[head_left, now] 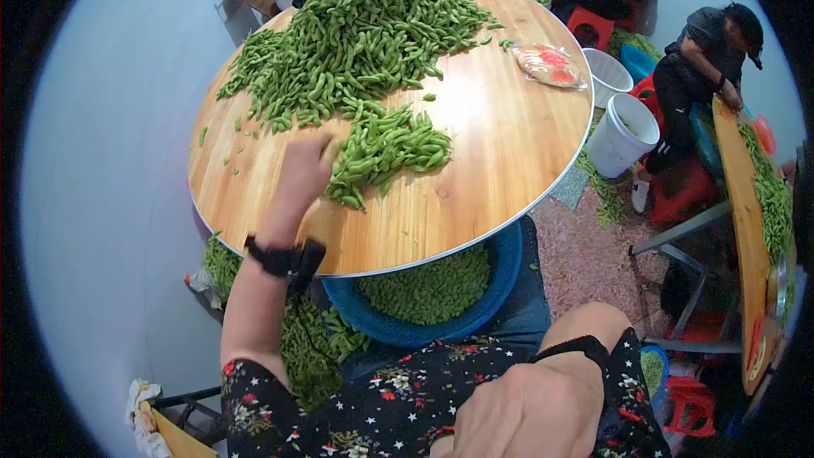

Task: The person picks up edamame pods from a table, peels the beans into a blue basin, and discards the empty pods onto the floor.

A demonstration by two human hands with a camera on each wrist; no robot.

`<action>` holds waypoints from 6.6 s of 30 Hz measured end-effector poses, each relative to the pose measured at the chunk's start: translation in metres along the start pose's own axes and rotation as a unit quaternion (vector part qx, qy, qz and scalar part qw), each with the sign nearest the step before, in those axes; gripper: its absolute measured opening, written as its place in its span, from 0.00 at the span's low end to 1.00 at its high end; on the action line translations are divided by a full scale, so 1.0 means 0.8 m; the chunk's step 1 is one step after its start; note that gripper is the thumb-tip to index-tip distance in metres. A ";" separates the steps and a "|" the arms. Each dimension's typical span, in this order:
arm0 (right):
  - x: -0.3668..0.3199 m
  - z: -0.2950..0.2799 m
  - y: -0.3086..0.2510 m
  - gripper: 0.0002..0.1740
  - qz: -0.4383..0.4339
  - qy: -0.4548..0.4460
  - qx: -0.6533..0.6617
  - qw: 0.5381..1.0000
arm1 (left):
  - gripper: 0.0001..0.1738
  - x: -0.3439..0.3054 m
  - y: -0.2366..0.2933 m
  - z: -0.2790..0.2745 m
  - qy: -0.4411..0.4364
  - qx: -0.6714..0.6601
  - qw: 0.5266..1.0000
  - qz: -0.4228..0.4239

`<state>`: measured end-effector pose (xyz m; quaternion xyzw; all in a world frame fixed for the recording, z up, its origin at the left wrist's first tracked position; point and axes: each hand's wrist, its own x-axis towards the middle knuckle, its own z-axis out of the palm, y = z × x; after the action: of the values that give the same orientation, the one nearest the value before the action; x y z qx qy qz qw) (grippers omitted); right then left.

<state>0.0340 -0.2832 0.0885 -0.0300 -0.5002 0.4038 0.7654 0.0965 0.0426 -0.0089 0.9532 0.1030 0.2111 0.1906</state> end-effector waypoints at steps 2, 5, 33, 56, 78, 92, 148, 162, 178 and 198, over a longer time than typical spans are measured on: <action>-0.011 0.000 0.009 0.17 -0.052 0.000 -0.048 0.998 | 0.15 0.039 -0.024 0.030 0.028 0.015 0.999 0.022; 0.001 -0.039 -0.024 0.08 0.180 -0.101 -0.259 0.944 | 0.14 0.056 -0.016 0.047 -0.110 0.116 0.987 -0.004; -0.048 -0.159 0.071 0.17 0.289 0.295 -0.260 0.873 | 0.18 -0.164 0.116 0.025 0.005 -0.391 0.919 -0.055; -0.091 -0.165 0.058 0.09 0.397 0.361 -0.061 0.842 | 0.21 -0.203 0.113 0.040 -0.062 -0.312 0.948 -0.029; -0.080 -0.167 0.059 0.14 0.242 0.208 -0.646 0.693 | 0.14 -0.201 0.129 0.052 -0.010 -0.207 0.977 -0.059; -0.058 -0.191 0.067 0.10 0.200 0.116 -0.727 0.646 | 0.11 -0.172 0.127 0.020 -0.071 -0.230 0.970 0.021; -0.074 -0.168 0.056 0.18 0.576 0.132 -0.348 0.728 | 0.09 -0.199 0.028 -0.009 0.083 -0.027 0.996 0.005; -0.044 -0.152 0.063 0.12 0.408 0.124 -0.493 0.758 | 0.13 -0.195 0.102 -0.011 0.011 -0.212 0.977 0.013; -0.052 -0.177 0.025 0.10 0.588 0.138 -0.228 0.764 | 0.09 -0.193 0.118 -0.001 -0.103 -0.204 0.968 0.101; -0.088 -0.180 0.073 0.11 0.479 0.340 -0.168 0.792 | 0.19 -0.190 0.134 0.018 -0.026 0.096 0.958 0.268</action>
<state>0.1012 -0.2383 -0.0615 -0.5293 -0.1893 0.5923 0.5773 -0.0198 -0.1008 -0.0323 0.9648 -0.1411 0.2186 0.0378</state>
